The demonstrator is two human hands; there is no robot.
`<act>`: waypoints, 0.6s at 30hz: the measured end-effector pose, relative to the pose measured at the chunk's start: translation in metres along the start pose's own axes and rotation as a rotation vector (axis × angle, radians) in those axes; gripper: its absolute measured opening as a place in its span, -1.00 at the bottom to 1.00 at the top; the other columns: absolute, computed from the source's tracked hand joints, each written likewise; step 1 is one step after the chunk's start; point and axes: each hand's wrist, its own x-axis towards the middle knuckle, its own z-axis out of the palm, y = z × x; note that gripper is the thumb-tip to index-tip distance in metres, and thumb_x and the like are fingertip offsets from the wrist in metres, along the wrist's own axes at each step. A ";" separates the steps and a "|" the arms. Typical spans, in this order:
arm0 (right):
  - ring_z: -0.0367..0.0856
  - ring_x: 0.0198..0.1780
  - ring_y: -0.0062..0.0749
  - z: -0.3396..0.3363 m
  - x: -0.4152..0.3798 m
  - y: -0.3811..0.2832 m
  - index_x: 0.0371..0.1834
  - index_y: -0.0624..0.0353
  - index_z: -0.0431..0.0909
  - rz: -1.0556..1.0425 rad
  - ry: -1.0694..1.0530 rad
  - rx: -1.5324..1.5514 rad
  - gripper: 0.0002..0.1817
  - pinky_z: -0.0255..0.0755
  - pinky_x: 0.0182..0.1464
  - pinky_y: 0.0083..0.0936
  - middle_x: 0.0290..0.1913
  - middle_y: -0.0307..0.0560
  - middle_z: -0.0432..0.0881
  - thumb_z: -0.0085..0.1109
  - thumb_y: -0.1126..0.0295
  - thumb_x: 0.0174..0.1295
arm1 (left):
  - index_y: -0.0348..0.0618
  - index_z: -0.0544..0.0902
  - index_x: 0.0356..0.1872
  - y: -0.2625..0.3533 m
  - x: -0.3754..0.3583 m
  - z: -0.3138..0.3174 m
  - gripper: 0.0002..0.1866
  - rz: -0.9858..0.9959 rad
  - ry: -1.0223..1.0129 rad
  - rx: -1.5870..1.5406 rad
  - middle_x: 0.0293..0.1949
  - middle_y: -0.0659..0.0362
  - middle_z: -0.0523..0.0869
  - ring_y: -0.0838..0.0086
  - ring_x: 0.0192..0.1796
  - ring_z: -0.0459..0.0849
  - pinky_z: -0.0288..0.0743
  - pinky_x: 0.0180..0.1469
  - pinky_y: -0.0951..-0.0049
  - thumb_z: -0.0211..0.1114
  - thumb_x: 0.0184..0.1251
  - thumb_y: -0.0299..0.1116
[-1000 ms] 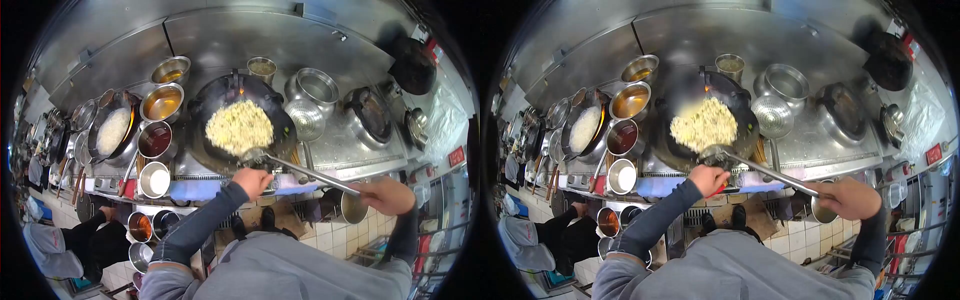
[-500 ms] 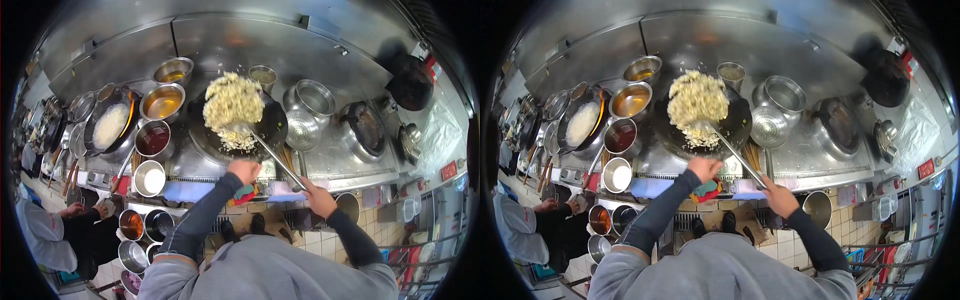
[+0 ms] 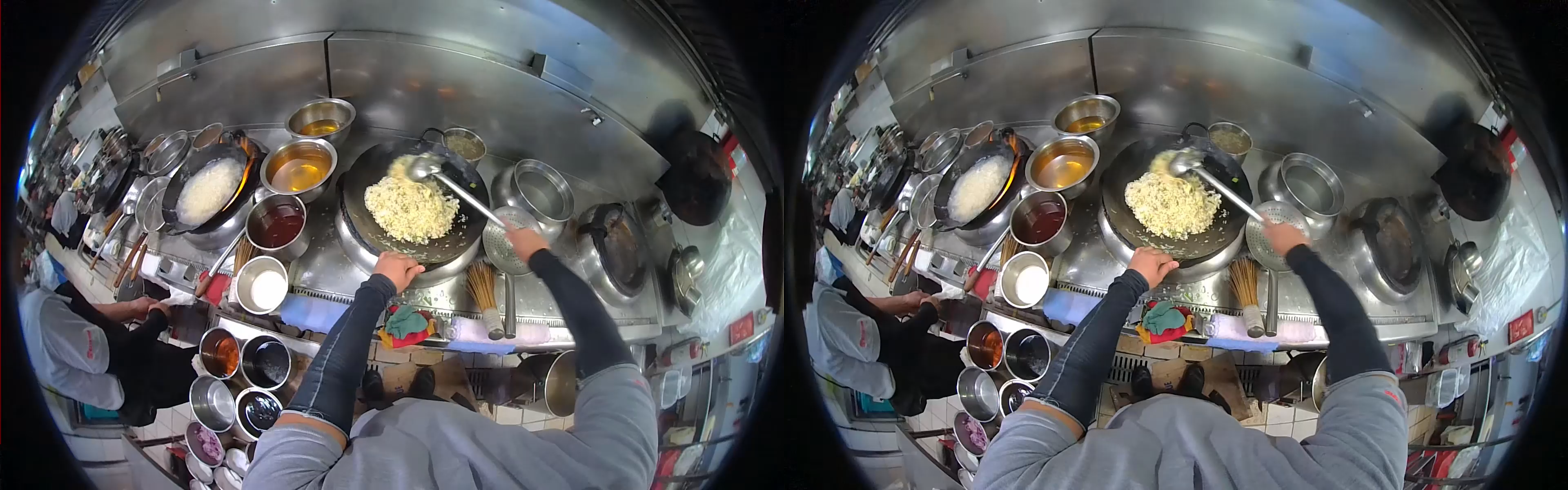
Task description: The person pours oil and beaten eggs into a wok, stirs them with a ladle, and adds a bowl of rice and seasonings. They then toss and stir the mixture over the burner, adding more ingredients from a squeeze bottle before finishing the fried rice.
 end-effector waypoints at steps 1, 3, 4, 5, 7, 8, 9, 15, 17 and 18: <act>0.64 -0.29 0.07 0.022 0.007 -0.017 0.39 -0.18 0.23 -0.109 0.052 -0.011 -0.52 0.50 -0.19 -0.07 -0.32 0.16 0.65 -0.15 0.20 0.39 | -0.02 0.72 -0.36 -0.001 0.001 -0.002 -0.66 -0.009 -0.008 -0.003 -0.35 0.17 0.71 0.25 -0.15 0.63 0.33 0.01 0.23 0.16 0.32 0.00; 0.64 -0.30 0.16 0.019 -0.018 -0.071 0.37 -0.10 0.25 -0.024 0.024 0.151 -0.52 0.49 -0.19 0.04 -0.37 0.29 0.63 -0.14 0.18 0.38 | -0.01 0.73 -0.38 0.002 0.001 -0.002 -0.65 -0.009 -0.023 -0.017 -0.35 0.18 0.71 0.25 -0.14 0.63 0.32 0.03 0.22 0.15 0.32 0.00; 0.63 -0.30 0.24 0.021 -0.037 -0.088 0.36 -0.09 0.25 -0.016 -0.003 0.178 -0.52 0.46 -0.19 0.09 -0.36 0.31 0.63 -0.12 0.20 0.38 | -0.01 0.73 -0.38 0.001 0.001 -0.004 -0.66 -0.003 -0.008 -0.005 -0.36 0.19 0.71 0.26 -0.15 0.64 0.33 0.01 0.23 0.16 0.31 0.00; 0.59 -0.31 0.30 0.021 -0.065 -0.097 0.36 -0.08 0.25 -0.028 0.019 0.343 -0.52 0.44 -0.19 0.11 -0.40 0.33 0.61 -0.10 0.21 0.37 | -0.01 0.73 -0.39 0.002 0.003 -0.004 -0.67 0.004 0.008 0.006 -0.37 0.19 0.71 0.26 -0.17 0.64 0.34 0.00 0.25 0.17 0.31 -0.01; 0.58 -0.37 0.24 0.023 -0.113 -0.098 0.41 -0.11 0.17 -0.038 0.013 0.381 -0.46 0.42 -0.26 0.07 -0.42 0.33 0.59 -0.04 0.19 0.36 | -0.01 0.73 -0.40 0.004 0.003 -0.002 -0.67 0.019 0.023 0.001 -0.38 0.20 0.71 0.27 -0.18 0.64 0.35 0.00 0.26 0.17 0.31 -0.01; 0.59 -0.34 0.23 -0.004 -0.136 -0.098 0.40 -0.09 0.21 0.001 -0.067 0.336 -0.48 0.42 -0.25 0.04 -0.38 0.32 0.60 -0.06 0.21 0.37 | -0.02 0.73 -0.39 0.003 0.004 0.000 -0.68 0.026 0.032 -0.004 -0.39 0.18 0.70 0.27 -0.18 0.64 0.35 -0.01 0.25 0.19 0.30 -0.02; 0.59 -0.34 0.23 -0.003 -0.143 -0.082 0.40 -0.09 0.21 0.006 -0.065 0.346 -0.48 0.42 -0.25 0.04 -0.38 0.32 0.60 -0.06 0.21 0.37 | -0.02 0.73 -0.39 0.004 0.005 0.002 -0.69 0.029 0.041 -0.008 -0.41 0.17 0.69 0.27 -0.18 0.63 0.36 -0.01 0.25 0.20 0.29 -0.03; 0.62 -0.33 0.17 0.023 -0.082 -0.093 0.22 0.03 0.39 0.132 0.121 0.357 -0.61 0.46 -0.28 0.04 -0.40 0.24 0.62 -0.07 0.26 0.34 | -0.10 0.71 -0.35 -0.003 0.014 -0.005 -0.63 0.062 -0.107 -0.059 -0.39 0.04 0.71 0.10 -0.25 0.65 0.48 -0.12 0.18 0.09 0.38 -0.06; 0.62 -0.37 0.15 0.070 -0.060 -0.125 0.22 0.17 0.38 0.008 0.219 0.373 -0.59 0.46 -0.29 0.03 -0.42 0.25 0.62 -0.05 0.28 0.33 | -0.11 0.72 -0.34 -0.002 0.017 -0.011 -0.64 0.013 -0.234 -0.075 -0.41 0.01 0.70 0.08 -0.30 0.64 0.48 -0.15 0.18 0.09 0.38 -0.07; 0.62 -0.36 0.14 0.068 -0.070 -0.145 0.21 0.13 0.41 0.073 0.170 0.466 -0.60 0.47 -0.28 -0.01 -0.39 0.26 0.62 -0.06 0.26 0.35 | -0.13 0.71 -0.33 0.009 0.017 -0.019 -0.65 -0.063 -0.251 -0.056 -0.40 0.02 0.71 0.08 -0.28 0.66 0.49 -0.14 0.16 0.11 0.36 -0.08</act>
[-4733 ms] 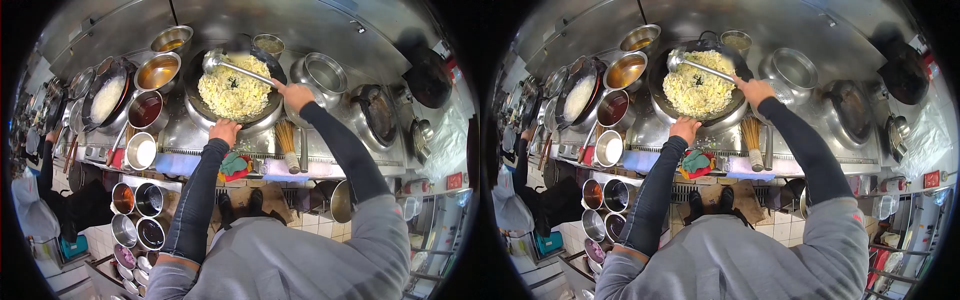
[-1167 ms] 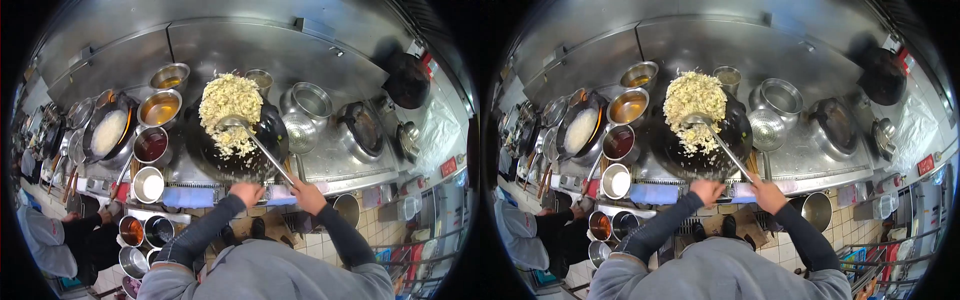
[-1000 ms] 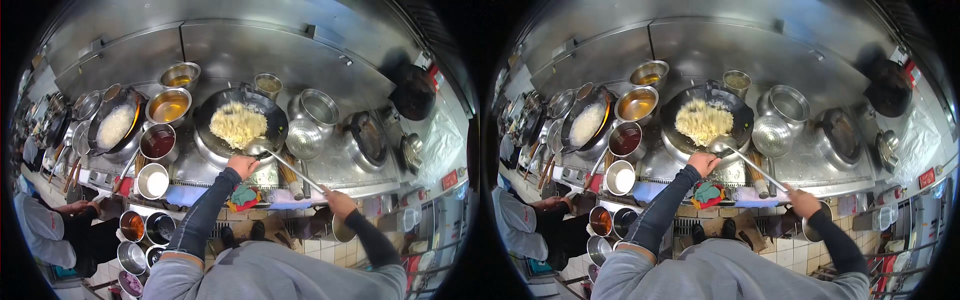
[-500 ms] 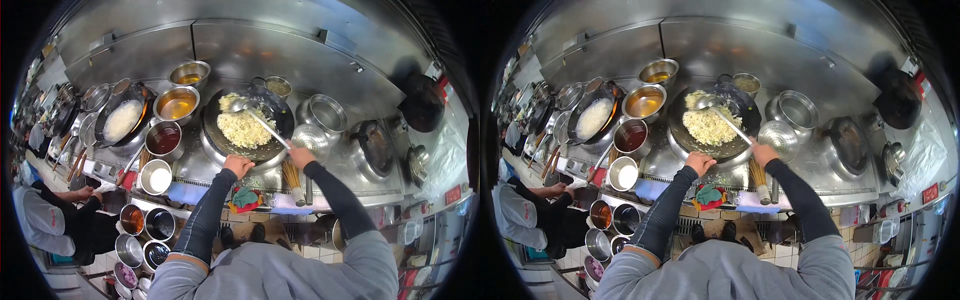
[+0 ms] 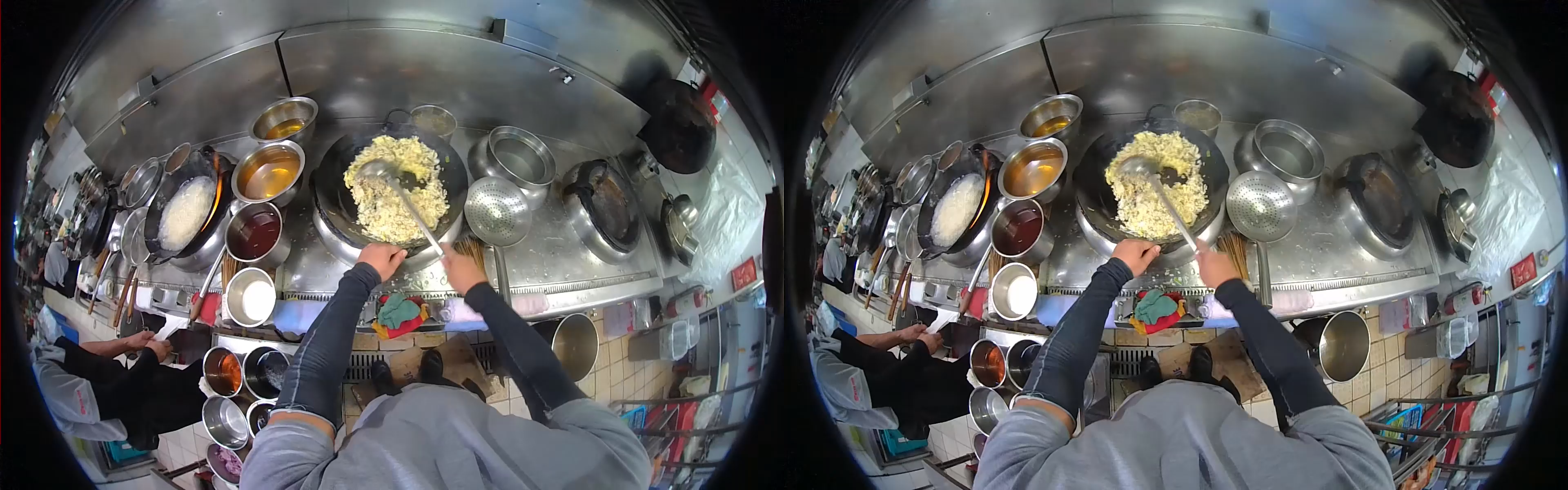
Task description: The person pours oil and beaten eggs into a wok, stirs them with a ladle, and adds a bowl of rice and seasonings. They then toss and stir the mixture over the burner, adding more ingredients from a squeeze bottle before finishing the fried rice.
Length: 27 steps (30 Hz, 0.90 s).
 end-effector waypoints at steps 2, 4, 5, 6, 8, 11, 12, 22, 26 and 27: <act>0.61 -0.33 0.16 0.008 -0.039 0.011 0.24 0.03 0.40 -0.053 -0.011 0.097 -0.59 0.46 -0.27 -0.03 -0.38 0.26 0.63 -0.05 0.21 0.36 | -0.11 0.71 -0.31 0.014 -0.009 0.010 -0.66 0.061 0.121 0.006 -0.39 0.03 0.72 0.08 -0.27 0.66 0.50 -0.14 0.15 0.12 0.36 -0.08; 0.61 -0.31 0.17 -0.030 -0.064 0.033 0.31 -0.03 0.33 -0.118 -0.002 0.116 -0.54 0.46 -0.25 -0.05 -0.36 0.26 0.63 -0.04 0.20 0.35 | -0.08 0.72 -0.29 0.013 -0.008 0.017 -0.67 0.163 0.290 0.006 -0.41 0.04 0.72 0.07 -0.30 0.68 0.52 -0.19 0.11 0.14 0.34 -0.07; 0.61 -0.29 0.17 -0.058 -0.082 0.025 0.35 -0.05 0.29 -0.110 -0.004 0.110 -0.51 0.46 -0.24 -0.07 -0.34 0.27 0.63 -0.03 0.21 0.35 | -0.08 0.72 -0.29 0.005 -0.002 0.025 -0.67 0.171 0.283 0.008 -0.41 0.04 0.72 0.07 -0.30 0.68 0.52 -0.19 0.11 0.14 0.34 -0.07; 0.61 -0.28 0.17 -0.093 -0.097 -0.004 0.38 -0.08 0.24 0.005 -0.096 0.081 -0.47 0.46 -0.23 -0.10 -0.31 0.27 0.63 -0.01 0.25 0.33 | -0.07 0.73 -0.29 -0.003 0.007 0.034 -0.66 0.093 0.213 -0.017 -0.45 0.02 0.71 0.06 -0.33 0.67 0.52 -0.21 0.10 0.14 0.34 -0.05; 0.62 -0.29 0.16 -0.146 -0.128 -0.041 0.43 -0.12 0.16 0.089 -0.221 0.099 -0.40 0.48 -0.23 -0.14 -0.29 0.26 0.63 0.02 0.32 0.30 | -0.08 0.73 -0.32 -0.002 0.012 0.038 -0.64 -0.006 0.160 0.002 -0.53 -0.01 0.68 0.06 -0.39 0.66 0.53 -0.26 0.09 0.14 0.33 -0.03; 0.63 -0.34 0.09 -0.243 -0.169 -0.070 0.45 -0.11 0.15 0.156 -0.417 0.050 -0.34 0.49 -0.25 -0.17 -0.34 0.14 0.64 0.05 0.40 0.24 | -0.08 0.72 -0.38 0.053 -0.025 0.010 -0.64 -0.006 0.092 0.030 -0.54 0.00 0.68 0.04 -0.44 0.66 0.54 -0.32 0.11 0.12 0.34 -0.04; 0.63 -0.36 0.04 -0.282 -0.181 -0.078 0.42 -0.10 0.20 0.126 -0.438 0.031 -0.36 0.49 -0.25 -0.19 -0.36 0.08 0.64 0.07 0.40 0.21 | -0.08 0.71 -0.41 0.080 -0.046 -0.013 -0.66 0.046 0.119 0.027 -0.56 0.01 0.67 0.07 -0.48 0.65 0.54 -0.37 0.13 0.14 0.34 -0.06; 0.64 -0.34 -0.02 -0.165 -0.091 -0.035 0.30 -0.04 0.38 -0.121 -0.166 -0.018 -0.45 0.50 -0.24 -0.26 -0.38 0.04 0.65 0.17 0.38 0.17 | -0.07 0.63 -0.53 0.049 -0.026 0.054 -0.67 0.146 0.369 0.004 -0.67 0.01 0.59 0.08 -0.59 0.61 0.49 -0.49 0.13 0.14 0.35 -0.11; 0.62 -0.33 0.04 -0.137 -0.085 -0.060 0.31 0.00 0.36 -0.022 -0.034 0.012 -0.45 0.48 -0.26 -0.16 -0.37 0.08 0.64 0.13 0.41 0.19 | 0.02 0.74 -0.31 0.069 -0.100 0.084 -0.68 0.153 0.170 -0.033 -0.54 -0.02 0.68 0.05 -0.47 0.67 0.54 -0.30 0.06 0.12 0.33 -0.04; 0.61 -0.33 0.08 -0.140 -0.090 -0.063 0.31 0.02 0.35 -0.031 -0.047 0.039 -0.45 0.45 -0.27 -0.12 -0.37 0.11 0.63 0.12 0.42 0.19 | 0.04 0.75 -0.31 0.073 -0.101 0.078 -0.66 0.238 0.280 -0.046 -0.53 -0.02 0.69 0.05 -0.46 0.67 0.55 -0.30 0.07 0.11 0.33 0.00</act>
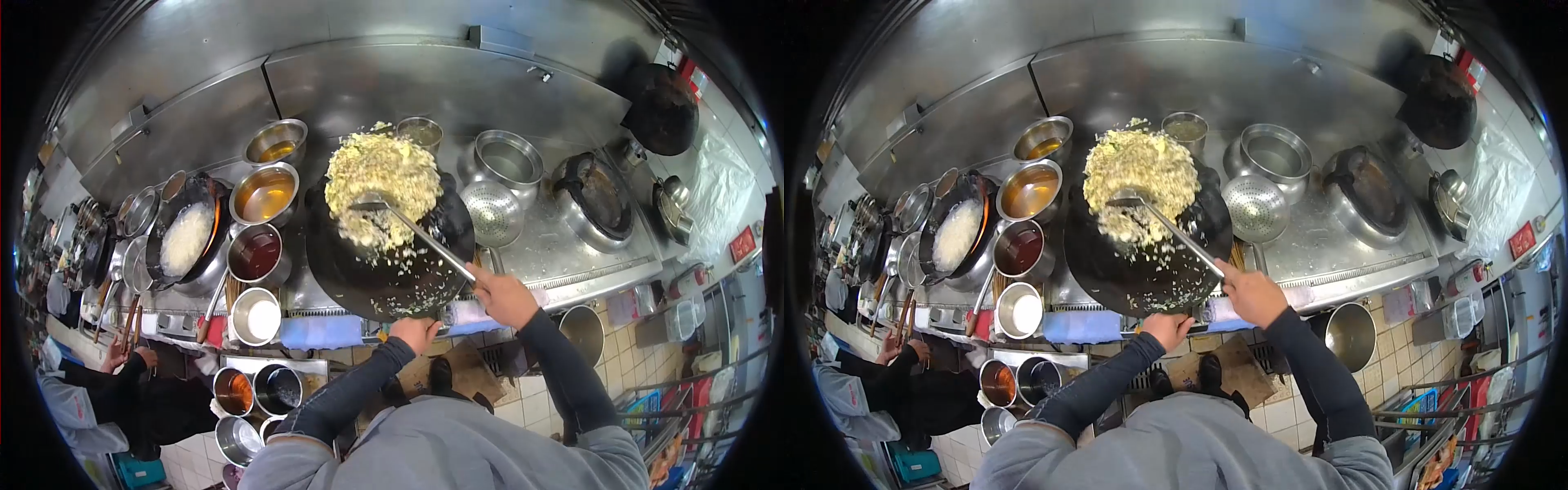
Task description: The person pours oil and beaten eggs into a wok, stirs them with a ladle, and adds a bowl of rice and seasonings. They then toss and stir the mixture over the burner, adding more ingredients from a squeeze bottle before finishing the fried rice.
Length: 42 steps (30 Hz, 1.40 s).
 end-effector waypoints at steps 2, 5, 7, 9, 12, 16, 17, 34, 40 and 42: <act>0.60 -0.32 0.10 -0.012 -0.013 -0.005 0.32 0.02 0.34 0.027 -0.082 -0.033 -0.45 0.46 -0.25 -0.11 -0.35 0.13 0.63 0.11 0.41 0.19 | 0.04 0.76 -0.29 0.008 0.050 -0.036 -0.58 -0.251 -0.353 0.100 -0.51 -0.03 0.69 0.05 -0.46 0.67 0.56 -0.31 0.12 0.06 0.34 0.09; 0.61 -0.29 0.11 -0.066 -0.051 -0.012 0.28 -0.04 0.39 0.025 -0.193 0.003 -0.48 0.47 -0.23 -0.16 -0.32 0.16 0.63 0.12 0.41 0.19 | 0.02 0.75 -0.33 -0.028 0.080 -0.042 -0.60 -0.235 -0.217 0.005 -0.51 -0.03 0.68 0.09 -0.45 0.68 0.56 -0.32 0.13 0.07 0.36 0.05; 0.62 -0.31 0.07 -0.128 -0.083 -0.017 0.25 -0.09 0.45 -0.018 -0.298 -0.072 -0.51 0.48 -0.24 -0.19 -0.35 0.14 0.63 0.12 0.40 0.20 | 0.01 0.74 -0.36 -0.006 0.069 -0.059 -0.60 -0.224 -0.286 -0.016 -0.51 -0.03 0.68 0.05 -0.45 0.66 0.55 -0.30 0.12 0.08 0.35 0.05; 0.62 -0.35 0.02 -0.185 -0.100 -0.041 0.23 -0.12 0.48 -0.029 -0.395 -0.177 -0.53 0.47 -0.27 -0.21 -0.39 0.10 0.64 0.13 0.37 0.20 | 0.00 0.74 -0.38 0.029 0.054 -0.095 -0.63 -0.115 -0.321 -0.107 -0.55 -0.05 0.66 0.05 -0.47 0.65 0.55 -0.32 0.13 0.13 0.33 0.02; 0.61 -0.37 -0.01 -0.188 -0.082 -0.049 0.21 -0.12 0.50 -0.014 -0.426 -0.248 -0.54 0.47 -0.28 -0.22 -0.38 0.07 0.64 0.15 0.36 0.18 | -0.10 0.70 -0.45 0.037 0.091 -0.128 -0.65 -0.019 -0.268 -0.043 -0.64 -0.01 0.61 0.07 -0.56 0.62 0.51 -0.44 0.18 0.17 0.33 -0.06; 0.58 -0.37 0.10 -0.077 -0.014 0.000 0.13 -0.11 0.55 -0.214 -0.119 -0.185 -0.61 0.44 -0.30 -0.11 -0.39 0.18 0.61 0.11 0.32 0.20 | -0.06 0.66 -0.50 -0.025 0.094 -0.029 -0.63 -0.072 0.003 0.032 -0.67 0.01 0.60 0.07 -0.57 0.61 0.49 -0.45 0.09 0.11 0.36 -0.05; 0.58 -0.36 0.11 -0.049 -0.001 0.000 0.16 -0.11 0.52 -0.123 -0.117 -0.275 -0.59 0.45 -0.30 -0.07 -0.41 0.19 0.61 0.09 0.37 0.21 | -0.04 0.68 -0.47 -0.029 0.079 -0.007 -0.65 -0.126 -0.064 0.038 -0.64 0.01 0.62 0.06 -0.54 0.63 0.51 -0.42 0.09 0.11 0.35 -0.04; 0.48 -0.47 -0.58 -0.017 0.201 -0.047 -0.48 0.12 0.48 -0.413 0.718 1.279 -0.84 0.31 -0.41 -0.64 -0.56 -0.26 0.50 0.09 0.42 0.28 | 0.04 0.69 -0.39 -0.085 0.092 -0.009 -0.64 -0.191 0.013 0.220 -0.36 0.17 0.71 0.22 -0.11 0.64 0.33 -0.01 0.13 0.04 0.38 0.00; 0.30 -0.78 -0.49 -0.175 0.334 -0.062 -0.72 0.04 0.31 -0.233 0.758 1.279 -0.59 0.17 -0.71 -0.51 -0.78 -0.28 0.30 0.15 0.19 0.24 | -0.03 0.69 -0.38 -0.078 0.097 -0.029 -0.67 -0.213 -0.082 0.174 -0.40 0.13 0.70 0.20 -0.22 0.66 0.37 -0.02 0.16 0.10 0.36 -0.05; 0.29 -0.74 -0.54 -0.176 0.306 -0.053 -0.71 0.08 0.34 -0.244 0.757 1.292 -0.60 0.18 -0.68 -0.51 -0.75 -0.31 0.30 0.14 0.23 0.26 | -0.04 0.70 -0.31 -0.077 0.097 -0.030 -0.64 -0.244 -0.147 0.126 -0.33 0.09 0.72 0.19 -0.16 0.65 0.37 0.01 0.15 0.06 0.37 -0.03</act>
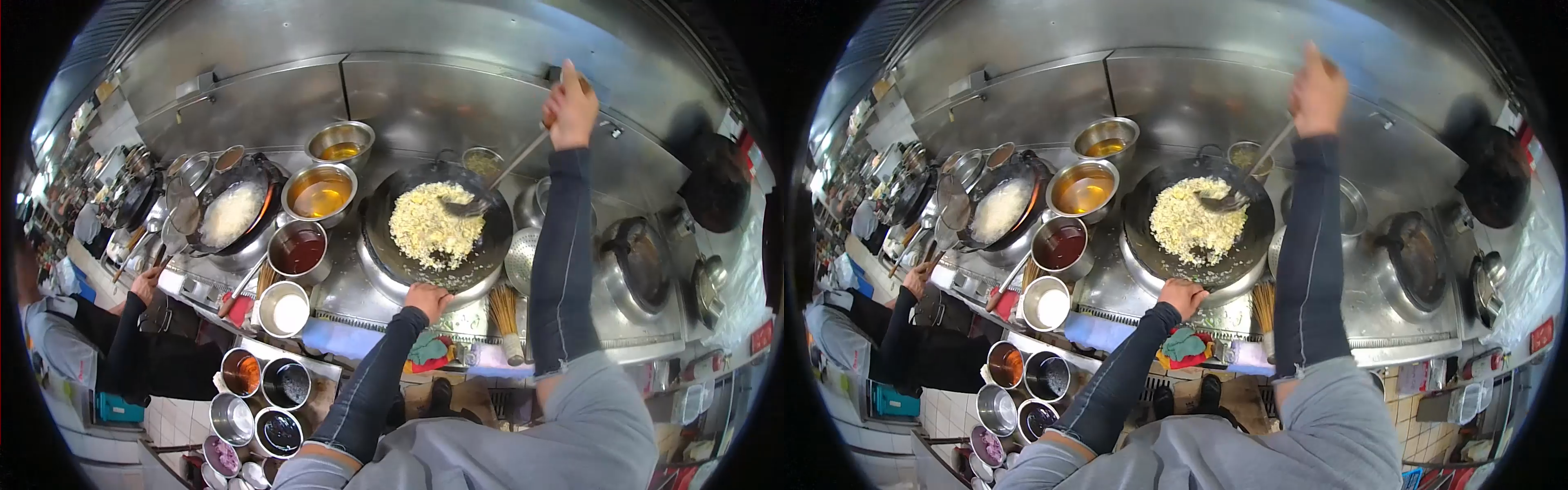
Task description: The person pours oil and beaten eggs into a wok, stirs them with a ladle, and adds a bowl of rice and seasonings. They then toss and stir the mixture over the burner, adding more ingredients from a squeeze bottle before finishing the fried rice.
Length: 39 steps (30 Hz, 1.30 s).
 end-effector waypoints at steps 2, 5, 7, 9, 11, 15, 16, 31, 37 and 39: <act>0.31 -0.67 -0.63 -0.002 -0.017 0.054 -0.68 0.13 0.40 -0.120 0.012 -0.142 -0.64 0.21 -0.60 -0.55 -0.72 -0.34 0.36 0.15 0.27 0.27 | -0.05 0.70 -0.34 -0.002 -0.005 0.006 -0.67 0.002 0.033 -0.011 -0.34 0.08 0.72 0.17 -0.19 0.66 0.39 -0.01 0.14 0.09 0.35 -0.07; 0.37 -0.58 -0.68 0.022 -0.037 0.125 -0.63 0.17 0.46 -0.139 -0.209 -0.340 -0.69 0.28 -0.51 -0.62 -0.66 -0.30 0.46 0.19 0.31 0.24 | -0.05 0.70 -0.41 -0.001 0.000 0.004 -0.70 0.001 0.094 0.036 -0.40 0.11 0.71 0.18 -0.23 0.65 0.42 -0.04 0.20 0.18 0.31 -0.09; 0.35 -0.61 -0.68 0.038 -0.036 0.109 -0.64 0.16 0.39 -0.054 -0.299 -0.292 -0.67 0.27 -0.53 -0.62 -0.66 -0.31 0.44 0.17 0.32 0.25 | -0.04 0.71 -0.41 0.008 -0.015 0.010 -0.71 -0.014 0.094 0.011 -0.40 0.12 0.71 0.18 -0.22 0.65 0.41 -0.03 0.21 0.17 0.31 -0.08; 0.32 -0.66 -0.68 0.055 -0.047 0.053 -0.65 0.15 0.29 0.061 -0.329 -0.041 -0.65 0.22 -0.59 -0.61 -0.68 -0.31 0.40 0.14 0.35 0.26 | -0.01 0.71 -0.36 0.002 -0.002 0.004 -0.70 -0.032 0.078 0.017 -0.37 0.12 0.72 0.19 -0.17 0.65 0.39 0.00 0.22 0.16 0.32 -0.05; 0.32 -0.67 -0.68 0.048 -0.076 0.096 -0.65 0.15 0.30 0.000 -0.338 -0.055 -0.66 0.22 -0.60 -0.58 -0.68 -0.32 0.40 0.14 0.36 0.25 | 0.00 0.71 -0.34 0.005 -0.005 0.005 -0.70 -0.049 0.078 0.024 -0.36 0.13 0.72 0.20 -0.16 0.64 0.38 0.01 0.21 0.16 0.32 -0.03; 0.33 -0.68 -0.65 0.046 -0.037 0.101 -0.64 0.16 0.39 0.074 -0.304 -0.187 -0.71 0.23 -0.61 -0.52 -0.72 -0.32 0.37 0.14 0.41 0.23 | 0.07 0.72 -0.24 0.017 -0.009 0.004 -0.68 -0.181 0.037 0.081 -0.25 0.18 0.71 0.27 -0.06 0.61 0.29 0.04 0.07 0.14 0.32 0.02; 0.33 -0.68 -0.63 0.050 -0.016 0.090 -0.64 0.17 0.40 0.158 -0.198 -0.249 -0.73 0.23 -0.61 -0.51 -0.73 -0.31 0.37 0.15 0.42 0.23 | 0.10 0.73 -0.22 0.020 -0.006 0.001 -0.68 -0.258 0.047 0.093 -0.20 0.19 0.70 0.29 -0.01 0.59 0.26 0.04 0.03 0.14 0.32 0.03; 0.28 -0.78 -0.60 0.056 -0.012 0.126 -0.62 0.04 0.29 0.122 -0.320 -0.018 -0.68 0.10 -0.75 -0.58 -0.74 -0.30 0.32 0.14 0.30 0.26 | 0.13 0.70 -0.10 0.016 -0.004 -0.002 -0.59 -0.299 -0.086 0.069 -0.06 0.20 0.63 0.30 0.13 0.50 0.29 0.06 -0.04 0.05 0.36 0.13; 0.25 -0.75 -0.65 0.016 -0.055 0.012 -0.67 0.03 0.31 0.126 -0.311 -0.153 -0.65 0.06 -0.73 -0.61 -0.77 -0.35 0.30 0.13 0.32 0.28 | 0.08 0.70 -0.18 0.010 -0.006 0.000 -0.61 -0.229 -0.045 0.075 -0.17 0.18 0.68 0.29 0.01 0.58 0.25 0.05 -0.01 0.03 0.38 0.08; 0.20 -0.78 -0.68 0.005 -0.092 0.077 -0.63 0.03 0.24 -0.023 -0.236 -0.198 -0.65 0.06 -0.73 -0.61 -0.76 -0.36 0.27 0.07 0.41 0.33 | 0.07 0.69 -0.28 0.009 -0.002 -0.005 -0.64 -0.118 -0.041 0.152 -0.32 0.18 0.72 0.29 -0.11 0.64 0.25 0.04 0.01 0.01 0.40 0.03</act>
